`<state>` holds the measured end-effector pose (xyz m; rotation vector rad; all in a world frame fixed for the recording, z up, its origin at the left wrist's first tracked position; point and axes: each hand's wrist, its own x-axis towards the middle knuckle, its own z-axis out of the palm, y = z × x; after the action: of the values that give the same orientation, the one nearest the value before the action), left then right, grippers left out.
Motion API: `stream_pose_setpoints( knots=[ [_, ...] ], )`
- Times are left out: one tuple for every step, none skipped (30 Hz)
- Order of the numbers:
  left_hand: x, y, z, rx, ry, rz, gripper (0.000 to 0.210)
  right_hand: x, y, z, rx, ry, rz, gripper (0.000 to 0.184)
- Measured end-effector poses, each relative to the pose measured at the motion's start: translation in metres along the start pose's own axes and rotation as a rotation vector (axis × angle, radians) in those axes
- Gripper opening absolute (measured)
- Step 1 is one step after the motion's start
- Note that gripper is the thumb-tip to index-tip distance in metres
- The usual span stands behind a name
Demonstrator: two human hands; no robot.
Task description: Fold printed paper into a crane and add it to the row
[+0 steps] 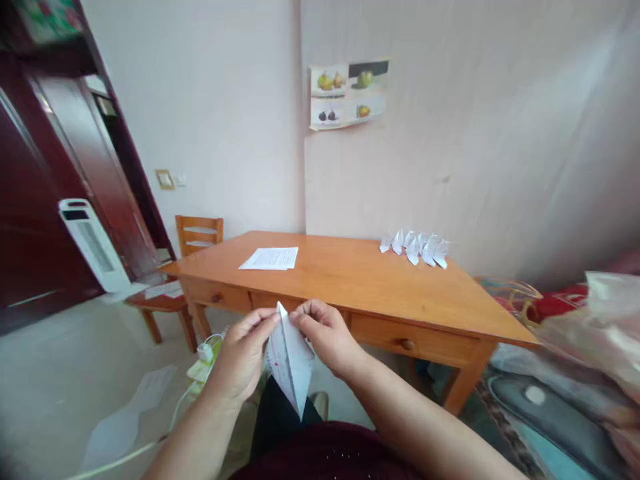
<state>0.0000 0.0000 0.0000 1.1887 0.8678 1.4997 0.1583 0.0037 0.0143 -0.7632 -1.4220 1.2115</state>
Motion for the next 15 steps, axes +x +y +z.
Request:
stream_pose_setpoints(
  knots=[
    [-0.001,0.0,0.0,-0.007,0.007,-0.001,0.021,0.0,0.001,0.0,0.004,-0.013,0.023,0.028],
    [-0.001,0.001,0.0,-0.014,0.011,-0.003,0.021,0.0,0.002,0.0,0.007,-0.024,0.041,0.029],
    [-0.002,0.002,0.0,-0.021,0.011,-0.008,0.021,0.0,0.002,0.0,0.008,-0.034,0.054,0.03],
    [-0.002,0.003,0.001,-0.029,0.007,-0.015,0.021,0.0,0.003,-0.001,0.007,-0.043,0.063,0.03],
    [-0.003,0.004,0.001,-0.041,-0.002,-0.028,0.02,0.0,0.003,-0.002,0.002,-0.049,0.065,0.031],
    [-0.003,0.006,0.001,-0.051,-0.014,-0.041,0.019,0.0,0.003,-0.003,-0.003,-0.054,0.063,0.031],
    [-0.004,0.008,0.001,-0.055,-0.027,-0.051,0.017,0.0,0.002,-0.004,-0.008,-0.062,0.058,0.032],
    [-0.004,0.01,0.001,-0.051,-0.04,-0.056,0.015,0.0,0.002,-0.006,-0.013,-0.071,0.055,0.032],
    [-0.003,0.011,0.001,-0.039,-0.052,-0.056,0.014,0.0,0.001,-0.007,-0.02,-0.081,0.054,0.032],
    [-0.003,0.013,0.0,-0.02,-0.061,-0.051,0.012,0.001,0.0,-0.008,-0.029,-0.092,0.057,0.032],
    [-0.002,0.014,-0.001,0.005,-0.069,-0.045,0.011,0.001,-0.001,-0.009,-0.041,-0.101,0.059,0.032],
    [-0.001,0.016,-0.002,0.028,-0.076,-0.04,0.01,0.002,-0.003,-0.009,-0.055,-0.106,0.062,0.032],
    [0.0,0.017,-0.003,0.048,-0.081,-0.038,0.011,0.002,-0.004,-0.009,-0.069,-0.108,0.065,0.032],
    [0.001,0.018,-0.004,0.064,-0.087,-0.037,0.011,0.002,-0.005,-0.009,-0.08,-0.11,0.068,0.032],
    [0.002,0.019,-0.005,0.076,-0.093,-0.035,0.011,0.002,-0.006,-0.008,-0.086,-0.112,0.071,0.032]
  ],
)
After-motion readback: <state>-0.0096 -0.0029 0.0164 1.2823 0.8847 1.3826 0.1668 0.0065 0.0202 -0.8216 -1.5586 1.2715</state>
